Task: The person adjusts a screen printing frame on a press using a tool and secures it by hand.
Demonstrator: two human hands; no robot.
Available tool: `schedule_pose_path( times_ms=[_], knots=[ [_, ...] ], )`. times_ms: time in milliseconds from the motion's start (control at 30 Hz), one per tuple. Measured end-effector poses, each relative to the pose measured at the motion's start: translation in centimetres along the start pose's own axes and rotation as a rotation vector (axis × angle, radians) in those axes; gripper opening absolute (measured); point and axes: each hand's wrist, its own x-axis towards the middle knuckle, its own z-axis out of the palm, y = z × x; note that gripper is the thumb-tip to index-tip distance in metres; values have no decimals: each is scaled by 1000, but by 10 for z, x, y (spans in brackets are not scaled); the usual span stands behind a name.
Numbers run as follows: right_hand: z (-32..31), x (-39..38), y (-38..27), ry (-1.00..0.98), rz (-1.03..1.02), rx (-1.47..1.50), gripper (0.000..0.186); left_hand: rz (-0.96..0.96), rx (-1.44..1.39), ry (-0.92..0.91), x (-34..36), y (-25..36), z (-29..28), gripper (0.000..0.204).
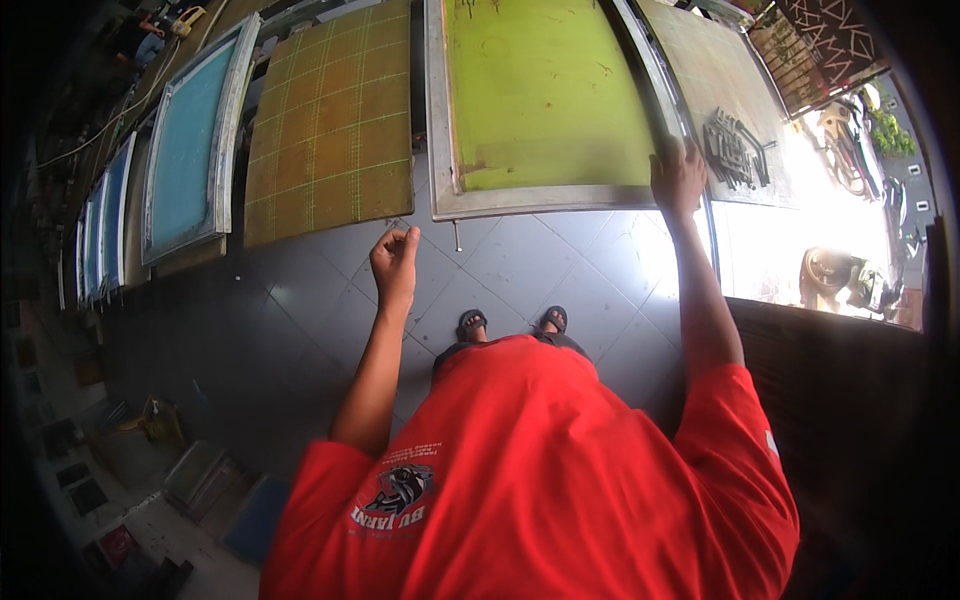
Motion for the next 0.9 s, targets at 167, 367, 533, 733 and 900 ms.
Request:
schedule_pose_path(
  times_ms=[167,367,533,733,900],
  knots=[
    [-28,-110,-152,-671,441,1195,29,-23,32,112,-6,-17,-21,35],
    [5,-143,-249,-1398,772,1741,39,-180,109,65,-29,-16,-47,35],
    [17,-155,-261,-1262,867,1858,16,-235,224,132,-65,-70,-103,37],
    [8,-157,-276,-1094,967,1460,22,-288,451,171,-109,-125,-158,39],
    [2,-155,-275,-1107,1123,1815,25,-209,471,155,-111,-110,-147,38]
  ],
)
